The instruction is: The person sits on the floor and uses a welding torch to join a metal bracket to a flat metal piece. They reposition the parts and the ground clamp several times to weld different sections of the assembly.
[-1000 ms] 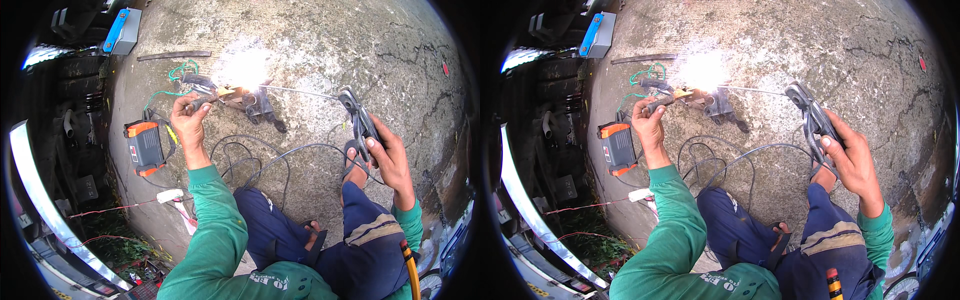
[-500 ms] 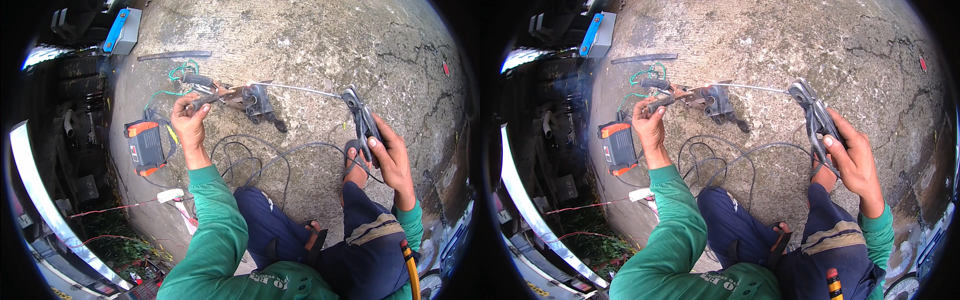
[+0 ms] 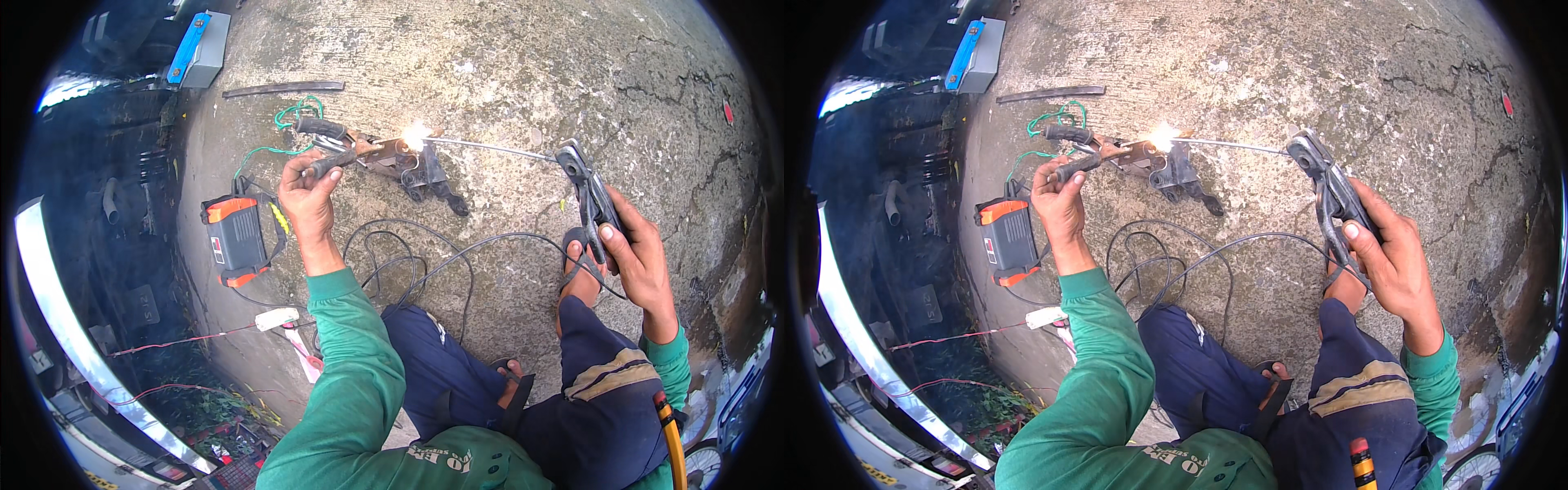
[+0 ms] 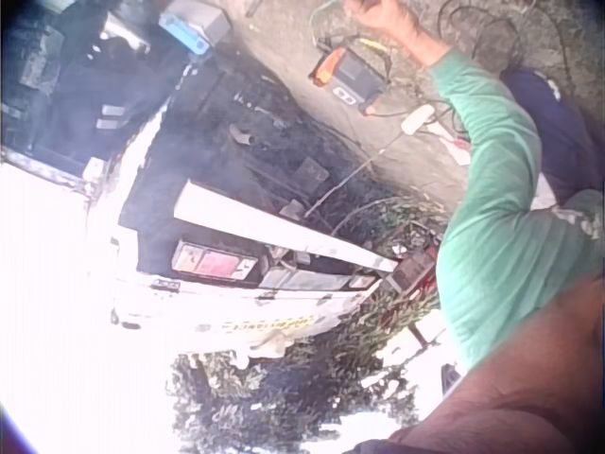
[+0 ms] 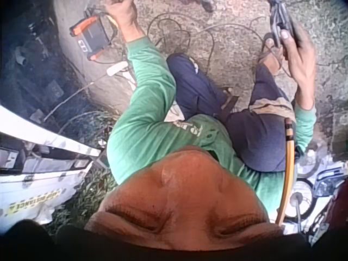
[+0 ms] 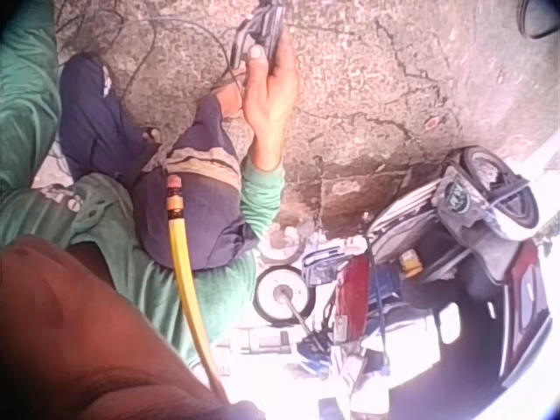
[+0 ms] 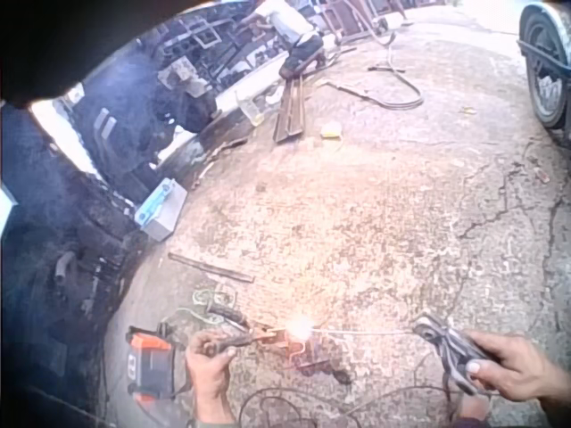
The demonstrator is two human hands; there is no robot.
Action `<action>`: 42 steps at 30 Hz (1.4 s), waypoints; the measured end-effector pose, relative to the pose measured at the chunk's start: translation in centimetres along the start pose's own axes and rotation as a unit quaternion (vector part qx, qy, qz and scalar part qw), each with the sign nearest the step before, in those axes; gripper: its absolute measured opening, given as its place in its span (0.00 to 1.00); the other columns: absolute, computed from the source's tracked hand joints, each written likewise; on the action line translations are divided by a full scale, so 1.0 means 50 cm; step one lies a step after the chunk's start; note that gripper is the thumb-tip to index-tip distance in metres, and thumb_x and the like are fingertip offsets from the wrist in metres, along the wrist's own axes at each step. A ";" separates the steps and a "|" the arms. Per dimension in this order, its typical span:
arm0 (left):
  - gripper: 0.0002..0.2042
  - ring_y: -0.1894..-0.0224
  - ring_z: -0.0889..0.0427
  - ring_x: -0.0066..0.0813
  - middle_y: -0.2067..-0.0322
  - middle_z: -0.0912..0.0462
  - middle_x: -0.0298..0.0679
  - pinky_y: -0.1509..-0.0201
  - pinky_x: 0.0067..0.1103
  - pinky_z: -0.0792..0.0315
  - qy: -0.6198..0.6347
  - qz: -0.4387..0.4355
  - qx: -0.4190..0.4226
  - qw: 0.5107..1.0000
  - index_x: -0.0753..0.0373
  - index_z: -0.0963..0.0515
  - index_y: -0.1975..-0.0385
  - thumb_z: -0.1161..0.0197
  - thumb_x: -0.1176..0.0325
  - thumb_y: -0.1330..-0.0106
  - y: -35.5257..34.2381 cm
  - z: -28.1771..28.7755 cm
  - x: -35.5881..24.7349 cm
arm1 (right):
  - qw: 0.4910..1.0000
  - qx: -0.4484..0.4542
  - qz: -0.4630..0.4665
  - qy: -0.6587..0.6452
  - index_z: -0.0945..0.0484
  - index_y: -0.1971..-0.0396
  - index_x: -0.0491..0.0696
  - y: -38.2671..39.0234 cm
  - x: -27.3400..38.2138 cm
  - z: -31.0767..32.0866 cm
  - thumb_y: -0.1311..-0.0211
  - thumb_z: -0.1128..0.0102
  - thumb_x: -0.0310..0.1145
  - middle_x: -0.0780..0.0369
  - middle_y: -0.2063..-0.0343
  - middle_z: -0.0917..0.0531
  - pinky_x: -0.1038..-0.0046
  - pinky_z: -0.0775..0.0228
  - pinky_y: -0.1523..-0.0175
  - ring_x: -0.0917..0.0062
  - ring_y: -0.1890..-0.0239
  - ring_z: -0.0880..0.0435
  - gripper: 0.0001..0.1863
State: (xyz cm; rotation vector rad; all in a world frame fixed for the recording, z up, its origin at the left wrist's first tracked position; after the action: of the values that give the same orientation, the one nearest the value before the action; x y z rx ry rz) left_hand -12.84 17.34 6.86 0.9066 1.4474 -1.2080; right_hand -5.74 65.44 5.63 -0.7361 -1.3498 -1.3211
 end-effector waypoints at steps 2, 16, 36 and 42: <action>0.20 0.54 0.16 0.28 0.51 0.19 0.45 0.48 0.24 0.18 0.000 -0.008 -0.002 1.000 0.66 0.21 0.58 0.27 0.89 0.49 -0.001 -0.001 0.001 | 1.000 -0.005 0.012 0.001 0.29 0.33 0.38 -0.001 -0.002 -0.002 0.28 0.42 0.35 0.65 0.76 0.20 0.76 0.34 0.72 0.85 0.77 0.26 0.27; 0.22 0.52 0.17 0.30 0.52 0.20 0.44 0.48 0.25 0.17 0.002 0.011 -0.006 1.000 0.64 0.22 0.59 0.27 0.91 0.52 0.002 0.004 0.001 | 1.000 0.000 0.012 0.000 0.28 0.34 0.38 -0.006 0.003 -0.006 0.29 0.42 0.36 0.62 0.74 0.18 0.74 0.29 0.67 0.82 0.73 0.22 0.28; 0.21 0.54 0.18 0.27 0.53 0.19 0.43 0.48 0.24 0.18 -0.005 0.008 -0.017 1.000 0.65 0.22 0.61 0.26 0.91 0.53 0.001 -0.001 -0.001 | 1.000 0.007 0.016 0.016 0.29 0.34 0.36 -0.014 0.002 -0.009 0.29 0.44 0.35 0.53 0.60 0.12 0.70 0.23 0.51 0.74 0.61 0.13 0.28; 0.20 0.53 0.17 0.28 0.53 0.19 0.43 0.47 0.25 0.19 0.000 0.038 -0.016 0.999 0.65 0.22 0.60 0.27 0.90 0.51 0.004 0.000 0.000 | 0.999 -0.006 0.038 0.027 0.29 0.33 0.37 -0.017 -0.011 -0.008 0.29 0.43 0.35 0.57 0.65 0.14 0.71 0.23 0.55 0.77 0.66 0.17 0.28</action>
State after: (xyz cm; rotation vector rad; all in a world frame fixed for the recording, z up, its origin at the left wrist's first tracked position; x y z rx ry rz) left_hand -12.66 17.37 6.82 0.9308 1.4152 -1.1247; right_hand -6.28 65.03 4.78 -0.7468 -1.2595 -1.2818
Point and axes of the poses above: each hand's wrist, its own y-axis away from the middle knuckle, its own z-axis out of the back of the hand, x = y × z, the point moved 5 cm from there along -y, towards the middle knuckle
